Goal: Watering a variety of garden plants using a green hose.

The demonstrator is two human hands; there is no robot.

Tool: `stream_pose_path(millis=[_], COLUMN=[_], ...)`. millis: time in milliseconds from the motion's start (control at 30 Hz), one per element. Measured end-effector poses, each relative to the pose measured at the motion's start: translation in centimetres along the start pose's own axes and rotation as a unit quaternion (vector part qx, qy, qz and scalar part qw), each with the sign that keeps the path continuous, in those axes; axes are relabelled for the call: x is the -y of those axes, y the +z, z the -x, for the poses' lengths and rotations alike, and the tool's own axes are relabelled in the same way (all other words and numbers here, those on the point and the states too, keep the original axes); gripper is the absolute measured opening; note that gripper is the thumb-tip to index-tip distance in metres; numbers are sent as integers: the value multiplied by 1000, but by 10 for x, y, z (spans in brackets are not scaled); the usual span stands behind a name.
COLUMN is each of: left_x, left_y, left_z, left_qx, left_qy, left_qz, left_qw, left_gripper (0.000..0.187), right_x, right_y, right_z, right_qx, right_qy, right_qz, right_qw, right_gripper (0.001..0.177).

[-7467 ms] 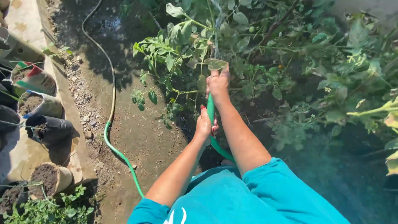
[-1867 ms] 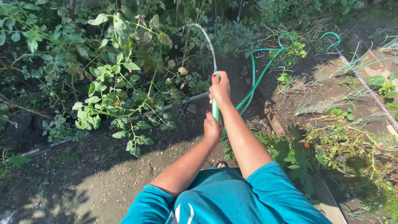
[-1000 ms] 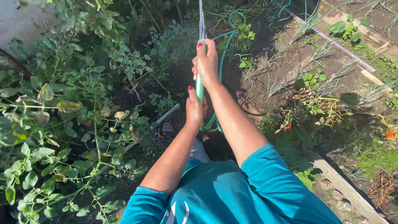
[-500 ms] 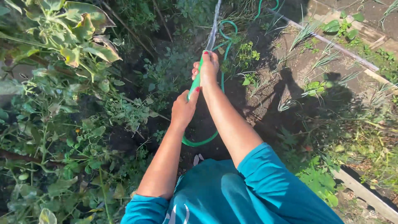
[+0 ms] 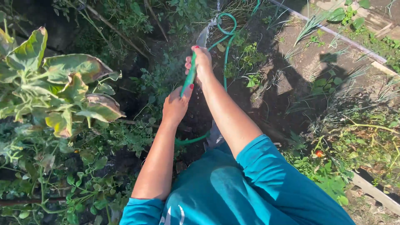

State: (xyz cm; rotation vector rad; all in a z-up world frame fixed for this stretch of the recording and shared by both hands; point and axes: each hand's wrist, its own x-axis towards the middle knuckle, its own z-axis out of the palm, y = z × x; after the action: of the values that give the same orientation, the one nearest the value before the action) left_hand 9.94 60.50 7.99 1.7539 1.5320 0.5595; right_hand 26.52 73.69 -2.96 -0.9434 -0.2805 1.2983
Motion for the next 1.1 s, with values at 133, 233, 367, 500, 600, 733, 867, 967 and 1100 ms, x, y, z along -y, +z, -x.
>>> stream_pose_path(millis=[133,233,367,500,600,733,867,967,1100], left_x=[-3,-1,-16,-11,-24,-43,-32,40,95], left_y=[0,8,26,54,76,102,149,231,315], left_z=[-52,-99,-196,-284,-359,-440,-532,-621,-705], left_qx=[7,11,53,126,70,19,28,47,162], left_qy=[-11,27,36,-57,22,41,5,19,105], left_qz=[23,66,100,185,192,113,104,221,550], left_qw=[1000,997,993,973,979,993,994,974,812], left_gripper=[48,48,41,30,31,33,24,35,51], right_x=[37,40,70,125,149,192,180,160,109], right_y=[19,-1,-17,-10,-2,36,43,41,14], right_z=[-35,-112,-219,-273,-340,-377,-418,-437,-477], right_qx=[-4,54,144,160,214,205,125,60,26], right_qy=[97,89,106,128,105,81,103,19,-299], right_qz=[3,-44,-72,-120,-97,-14,79,144,405], right_qw=[995,994,981,971,966,975,984,988,864], right_gripper=[22,46,45,50,47,39,22,15,10])
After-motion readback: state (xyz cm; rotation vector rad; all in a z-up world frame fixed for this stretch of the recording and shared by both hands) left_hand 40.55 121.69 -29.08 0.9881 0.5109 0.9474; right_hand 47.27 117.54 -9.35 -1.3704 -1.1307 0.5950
